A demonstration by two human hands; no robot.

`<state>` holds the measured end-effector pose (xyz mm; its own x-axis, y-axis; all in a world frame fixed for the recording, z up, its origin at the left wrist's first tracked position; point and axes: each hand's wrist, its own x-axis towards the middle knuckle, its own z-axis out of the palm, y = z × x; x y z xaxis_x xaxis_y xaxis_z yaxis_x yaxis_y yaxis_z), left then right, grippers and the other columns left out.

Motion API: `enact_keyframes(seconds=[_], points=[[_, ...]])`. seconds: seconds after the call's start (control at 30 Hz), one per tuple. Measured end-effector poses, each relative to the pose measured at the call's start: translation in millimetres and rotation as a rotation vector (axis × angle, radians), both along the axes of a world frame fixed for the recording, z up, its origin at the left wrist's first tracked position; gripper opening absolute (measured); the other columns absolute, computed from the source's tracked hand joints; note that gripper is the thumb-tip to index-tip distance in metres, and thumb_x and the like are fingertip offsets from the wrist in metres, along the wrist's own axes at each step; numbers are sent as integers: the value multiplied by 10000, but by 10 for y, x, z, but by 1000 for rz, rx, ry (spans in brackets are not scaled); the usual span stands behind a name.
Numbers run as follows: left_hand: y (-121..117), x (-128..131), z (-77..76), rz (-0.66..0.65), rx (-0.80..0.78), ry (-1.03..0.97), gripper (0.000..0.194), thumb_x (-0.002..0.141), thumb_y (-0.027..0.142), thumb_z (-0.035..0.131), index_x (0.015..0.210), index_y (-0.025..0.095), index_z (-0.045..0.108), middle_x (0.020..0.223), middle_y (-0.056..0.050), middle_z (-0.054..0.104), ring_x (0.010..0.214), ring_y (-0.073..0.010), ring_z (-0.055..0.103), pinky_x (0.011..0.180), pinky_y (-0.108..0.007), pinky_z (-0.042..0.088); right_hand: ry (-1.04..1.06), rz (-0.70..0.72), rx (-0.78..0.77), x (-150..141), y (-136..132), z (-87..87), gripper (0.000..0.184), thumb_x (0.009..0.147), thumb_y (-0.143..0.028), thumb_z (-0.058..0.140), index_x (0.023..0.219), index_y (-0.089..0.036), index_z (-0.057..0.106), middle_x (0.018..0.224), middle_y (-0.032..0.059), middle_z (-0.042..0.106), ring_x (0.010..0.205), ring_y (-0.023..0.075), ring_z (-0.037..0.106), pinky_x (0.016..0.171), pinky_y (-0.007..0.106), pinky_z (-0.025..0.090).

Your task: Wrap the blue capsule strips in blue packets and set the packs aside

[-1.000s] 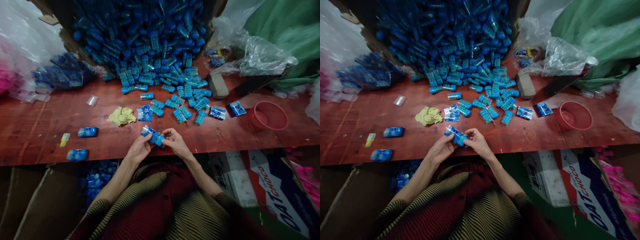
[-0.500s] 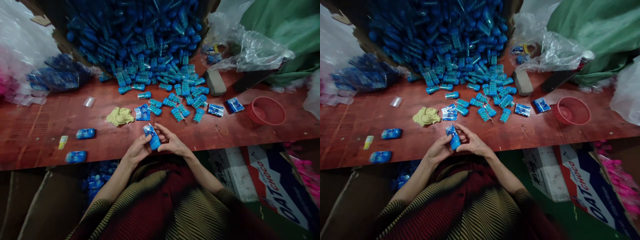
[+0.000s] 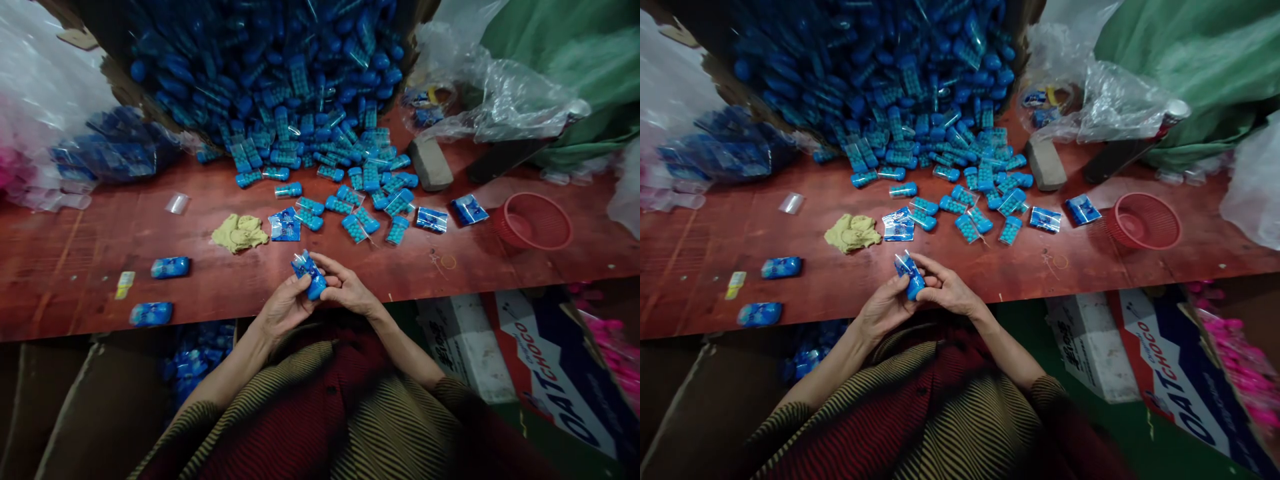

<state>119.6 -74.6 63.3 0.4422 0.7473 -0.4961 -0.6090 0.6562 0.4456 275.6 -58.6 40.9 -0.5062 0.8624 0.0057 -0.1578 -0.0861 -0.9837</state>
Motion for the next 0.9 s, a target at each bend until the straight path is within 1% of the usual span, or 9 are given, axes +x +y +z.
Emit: enact_keyframes(seconds=[0.13,0.27,0.37,0.47,0.57,0.63,0.7,0.8,0.9], points=[[-34,41,13,55,-10,0,159,814,186,592,947,124,652,875,-87,722,881,-196,677,846,-313,527,22,-26,11,-7,2,-11,594,761,-297,675,1321,-325,481,1346,-1,527,1218,202,502,1045,366,383],[-66,128,15,122,-44,1,157,828,228,589,915,120,664,793,-69,719,839,-191,684,870,-328,519,-19,-110,66,-42,-40,-3,494,794,-345,637,1276,-303,537,1283,7,580,1180,199,530,1036,356,389],[-87,193,6,176,-70,19,182,829,265,597,875,105,670,750,-71,713,807,-184,687,876,-324,512,-65,-180,73,-70,-87,-33,437,818,-400,596,1238,-280,573,1193,15,629,1075,184,585,958,326,451],[-89,210,22,195,-69,24,189,833,263,592,863,94,671,760,-82,715,806,-185,687,891,-333,501,-75,-216,42,-69,-97,-63,460,813,-458,581,1221,-245,587,1159,29,641,1011,182,604,895,306,486],[-75,183,56,170,-93,6,190,857,235,553,905,95,671,827,-100,724,837,-192,686,902,-351,496,-52,-170,-5,-45,-67,-60,502,790,-458,610,1244,-247,570,1165,21,638,1032,185,595,910,306,479],[-66,165,67,179,-115,9,197,875,226,520,914,104,670,861,-102,726,839,-188,686,898,-353,500,-37,-122,-15,-43,-46,-52,525,784,-429,627,1276,-267,542,1161,10,641,1050,186,589,928,317,472],[-60,164,63,211,-138,39,209,890,220,491,892,113,671,825,-89,727,793,-171,690,882,-342,509,-19,-102,0,-65,-42,-56,528,790,-405,625,1294,-285,523,1195,7,628,1080,189,579,960,337,455],[-54,183,47,257,-171,95,226,901,224,472,853,122,667,723,-60,714,722,-150,688,866,-331,517,-5,-148,7,-122,-62,-86,518,805,-404,604,1302,-290,513,1279,19,583,1153,202,545,1018,372,411],[-51,192,40,251,-166,97,225,896,254,487,859,121,665,722,-58,709,745,-158,689,881,-348,512,-9,-190,-32,-140,-73,-118,537,801,-417,608,1311,-285,503,1294,27,572,1177,210,532,1031,384,399]])
